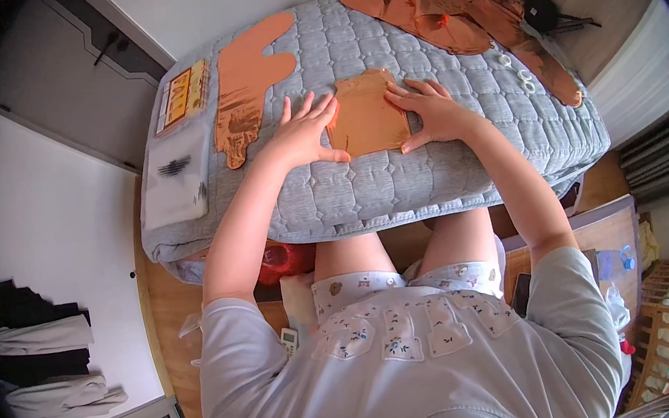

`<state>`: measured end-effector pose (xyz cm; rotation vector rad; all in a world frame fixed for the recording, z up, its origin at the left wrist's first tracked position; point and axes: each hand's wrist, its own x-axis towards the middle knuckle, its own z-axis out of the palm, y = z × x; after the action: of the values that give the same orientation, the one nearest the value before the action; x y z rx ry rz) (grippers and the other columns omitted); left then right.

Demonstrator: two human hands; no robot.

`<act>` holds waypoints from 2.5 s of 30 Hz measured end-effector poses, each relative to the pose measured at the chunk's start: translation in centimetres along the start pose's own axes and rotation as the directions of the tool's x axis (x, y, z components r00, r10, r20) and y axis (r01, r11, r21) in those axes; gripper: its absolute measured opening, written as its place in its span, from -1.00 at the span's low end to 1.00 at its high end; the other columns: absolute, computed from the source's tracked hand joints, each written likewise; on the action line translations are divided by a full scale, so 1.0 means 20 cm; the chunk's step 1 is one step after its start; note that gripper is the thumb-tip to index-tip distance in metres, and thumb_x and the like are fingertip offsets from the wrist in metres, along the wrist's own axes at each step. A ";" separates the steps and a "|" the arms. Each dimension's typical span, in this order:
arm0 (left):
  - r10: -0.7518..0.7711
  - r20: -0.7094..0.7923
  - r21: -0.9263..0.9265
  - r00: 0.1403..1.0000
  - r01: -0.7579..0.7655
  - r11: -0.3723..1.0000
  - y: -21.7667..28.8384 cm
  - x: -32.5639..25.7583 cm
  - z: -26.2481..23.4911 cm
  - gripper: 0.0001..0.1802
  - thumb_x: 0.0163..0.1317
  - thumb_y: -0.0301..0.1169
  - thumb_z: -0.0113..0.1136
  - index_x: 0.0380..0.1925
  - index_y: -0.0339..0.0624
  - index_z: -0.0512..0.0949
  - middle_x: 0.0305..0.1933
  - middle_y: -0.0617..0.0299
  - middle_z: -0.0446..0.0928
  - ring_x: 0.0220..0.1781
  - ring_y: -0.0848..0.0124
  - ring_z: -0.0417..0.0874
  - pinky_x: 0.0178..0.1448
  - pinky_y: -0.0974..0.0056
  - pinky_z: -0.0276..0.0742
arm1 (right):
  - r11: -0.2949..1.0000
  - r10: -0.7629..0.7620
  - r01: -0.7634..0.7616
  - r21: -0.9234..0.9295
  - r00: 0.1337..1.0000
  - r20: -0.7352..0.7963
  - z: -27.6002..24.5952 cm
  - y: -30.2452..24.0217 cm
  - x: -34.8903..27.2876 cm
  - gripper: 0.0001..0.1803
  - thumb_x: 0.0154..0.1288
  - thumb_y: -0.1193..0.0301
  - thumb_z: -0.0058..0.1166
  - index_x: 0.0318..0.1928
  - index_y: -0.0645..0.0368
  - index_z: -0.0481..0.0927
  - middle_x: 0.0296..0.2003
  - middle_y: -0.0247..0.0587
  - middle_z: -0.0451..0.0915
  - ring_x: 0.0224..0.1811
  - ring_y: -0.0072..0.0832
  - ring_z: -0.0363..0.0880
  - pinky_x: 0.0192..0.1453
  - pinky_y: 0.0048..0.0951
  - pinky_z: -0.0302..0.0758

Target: The person lays out foil balloons on a bed, folds a balloon into a rectangle by hand, and places it into a plastic sleeve with a cardboard insert.

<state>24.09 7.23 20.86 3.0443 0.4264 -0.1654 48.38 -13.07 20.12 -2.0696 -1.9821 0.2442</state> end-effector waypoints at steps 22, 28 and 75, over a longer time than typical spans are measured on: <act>-0.045 -0.141 -0.350 0.989 -0.007 0.937 0.25 -0.35 0.09 0.58 -0.14 0.31 0.54 0.63 -0.23 -0.26 0.71 -0.17 -0.24 0.75 0.03 -0.27 0.69 -0.25 -0.47 | 1.000 0.009 -0.009 0.014 0.999 0.031 -0.02 -0.23 -0.29 0.28 -0.32 -0.23 0.57 0.50 -0.10 0.38 0.53 -0.30 0.29 0.60 -0.07 0.07 0.65 0.13 -0.15; 0.184 -0.341 0.048 0.922 -0.178 0.983 0.56 -0.38 0.20 0.00 0.21 0.07 0.38 0.55 -0.08 0.19 0.63 0.02 0.15 0.65 0.10 0.17 0.64 -0.14 0.13 | 0.999 -0.010 0.010 -0.031 1.000 0.008 0.00 -0.24 -0.31 0.34 -0.36 -0.30 0.54 0.50 -0.01 0.36 0.52 -0.30 0.29 0.59 -0.07 0.07 0.62 0.20 -0.13; 0.437 -0.310 -0.064 0.844 -0.477 0.876 0.11 0.24 0.16 -0.37 0.57 -0.13 -0.06 0.54 -0.09 0.22 0.62 0.10 0.21 0.65 0.10 0.17 0.66 -0.08 0.06 | 0.646 0.383 -0.635 0.423 0.749 0.541 -0.17 -0.06 0.09 -0.53 0.53 0.06 0.07 -0.19 0.29 0.66 -0.42 -0.16 0.72 -0.51 -0.39 0.68 -0.39 -0.34 0.62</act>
<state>28.98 6.08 17.28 2.9267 -0.2824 0.3218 48.38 -11.58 23.92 -2.1842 -1.1351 1.3315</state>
